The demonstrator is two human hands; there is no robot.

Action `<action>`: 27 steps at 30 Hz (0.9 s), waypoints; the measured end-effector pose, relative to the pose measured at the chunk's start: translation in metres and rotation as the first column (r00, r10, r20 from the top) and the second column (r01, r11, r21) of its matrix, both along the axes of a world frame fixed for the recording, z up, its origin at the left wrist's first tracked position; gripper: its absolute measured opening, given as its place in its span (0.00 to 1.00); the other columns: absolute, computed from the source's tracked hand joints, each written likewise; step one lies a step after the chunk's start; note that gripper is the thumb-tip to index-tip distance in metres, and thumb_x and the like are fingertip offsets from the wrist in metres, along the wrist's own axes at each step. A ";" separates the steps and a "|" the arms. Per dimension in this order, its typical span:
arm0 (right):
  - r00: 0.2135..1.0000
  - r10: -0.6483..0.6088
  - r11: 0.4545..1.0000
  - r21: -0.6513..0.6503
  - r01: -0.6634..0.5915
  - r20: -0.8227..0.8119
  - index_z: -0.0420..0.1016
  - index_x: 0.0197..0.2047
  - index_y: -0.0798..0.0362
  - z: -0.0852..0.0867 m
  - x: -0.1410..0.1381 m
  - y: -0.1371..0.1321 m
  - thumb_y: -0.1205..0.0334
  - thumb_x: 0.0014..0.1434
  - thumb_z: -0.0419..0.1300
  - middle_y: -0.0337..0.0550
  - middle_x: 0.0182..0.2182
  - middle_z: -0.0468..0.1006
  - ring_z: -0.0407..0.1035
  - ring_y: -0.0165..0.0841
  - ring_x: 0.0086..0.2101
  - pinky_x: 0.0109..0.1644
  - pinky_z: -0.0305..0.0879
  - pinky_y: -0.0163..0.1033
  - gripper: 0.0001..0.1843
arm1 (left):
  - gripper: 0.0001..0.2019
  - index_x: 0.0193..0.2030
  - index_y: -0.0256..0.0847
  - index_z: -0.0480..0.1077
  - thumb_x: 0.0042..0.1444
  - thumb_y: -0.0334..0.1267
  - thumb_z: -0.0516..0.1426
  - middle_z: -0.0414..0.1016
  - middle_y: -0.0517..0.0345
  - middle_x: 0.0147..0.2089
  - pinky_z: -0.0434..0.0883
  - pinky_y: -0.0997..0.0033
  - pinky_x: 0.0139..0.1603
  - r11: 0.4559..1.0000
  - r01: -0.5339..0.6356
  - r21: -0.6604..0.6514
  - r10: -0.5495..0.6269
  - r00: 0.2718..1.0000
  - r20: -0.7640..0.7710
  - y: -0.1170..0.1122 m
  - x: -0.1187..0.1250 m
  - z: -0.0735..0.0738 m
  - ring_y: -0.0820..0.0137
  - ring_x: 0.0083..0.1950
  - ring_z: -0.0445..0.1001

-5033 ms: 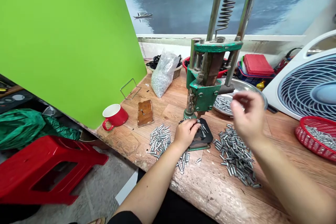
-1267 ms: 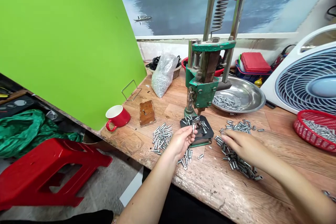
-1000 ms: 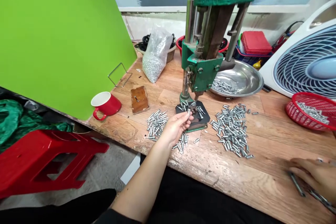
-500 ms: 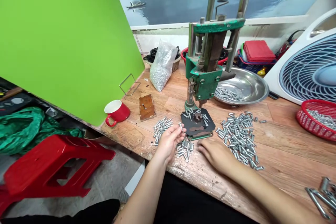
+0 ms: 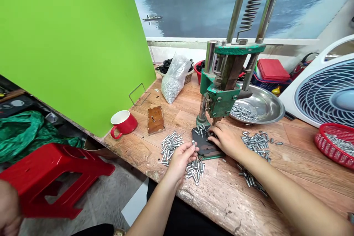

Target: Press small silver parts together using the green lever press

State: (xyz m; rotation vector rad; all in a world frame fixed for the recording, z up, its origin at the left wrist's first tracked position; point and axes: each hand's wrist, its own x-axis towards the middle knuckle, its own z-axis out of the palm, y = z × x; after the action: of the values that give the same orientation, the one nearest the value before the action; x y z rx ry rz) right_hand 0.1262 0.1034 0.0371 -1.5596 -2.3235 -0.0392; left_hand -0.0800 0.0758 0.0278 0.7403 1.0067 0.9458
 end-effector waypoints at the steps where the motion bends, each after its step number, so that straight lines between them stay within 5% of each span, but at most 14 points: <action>1: 1.000 0.030 0.999 -0.011 -0.030 0.002 0.65 0.49 0.54 0.002 0.003 0.002 0.54 0.59 0.54 0.48 0.46 0.66 0.62 0.38 0.45 0.47 0.62 0.42 0.18 | 0.18 0.40 0.34 0.72 0.43 0.43 0.64 0.74 0.54 0.33 0.67 0.80 0.30 1.000 0.001 0.002 -0.001 1.000 -0.006 0.000 0.000 0.000 0.78 0.29 0.70; 6: 0.982 0.171 0.973 -0.144 -0.181 -0.080 0.62 0.55 0.52 0.006 0.011 0.011 0.59 0.60 0.52 0.44 0.48 0.67 0.63 0.35 0.47 0.52 0.61 0.41 0.20 | 0.19 0.40 0.35 0.72 0.43 0.44 0.63 0.75 0.54 0.35 0.66 0.79 0.31 0.999 0.019 0.043 -0.019 1.000 -0.020 0.004 0.000 0.001 0.78 0.30 0.70; 13: 0.973 0.064 0.976 -0.191 -0.108 -0.221 0.61 0.56 0.56 -0.001 0.004 0.008 0.66 0.55 0.51 0.46 0.49 0.67 0.65 0.35 0.47 0.53 0.61 0.41 0.24 | 0.19 0.43 0.35 0.71 0.45 0.44 0.62 0.75 0.52 0.37 0.66 0.80 0.30 0.990 0.057 0.126 -0.052 0.998 -0.036 0.025 0.013 0.008 0.79 0.29 0.69; 27: 0.949 0.017 0.980 -0.182 -0.078 -0.315 0.57 0.57 0.55 -0.014 0.005 0.005 0.64 0.57 0.52 0.47 0.44 0.70 0.67 0.36 0.43 0.46 0.63 0.39 0.24 | 0.16 0.40 0.37 0.73 0.47 0.44 0.60 0.76 0.53 0.38 0.63 0.82 0.28 0.963 0.091 0.253 -0.062 0.991 -0.119 0.048 0.040 0.016 0.80 0.27 0.68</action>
State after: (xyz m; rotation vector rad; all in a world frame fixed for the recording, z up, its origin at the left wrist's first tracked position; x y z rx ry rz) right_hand 0.1315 0.1088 0.0236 -1.4704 -2.1607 0.4264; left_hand -0.0400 0.1233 0.0437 1.0526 0.9532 0.9879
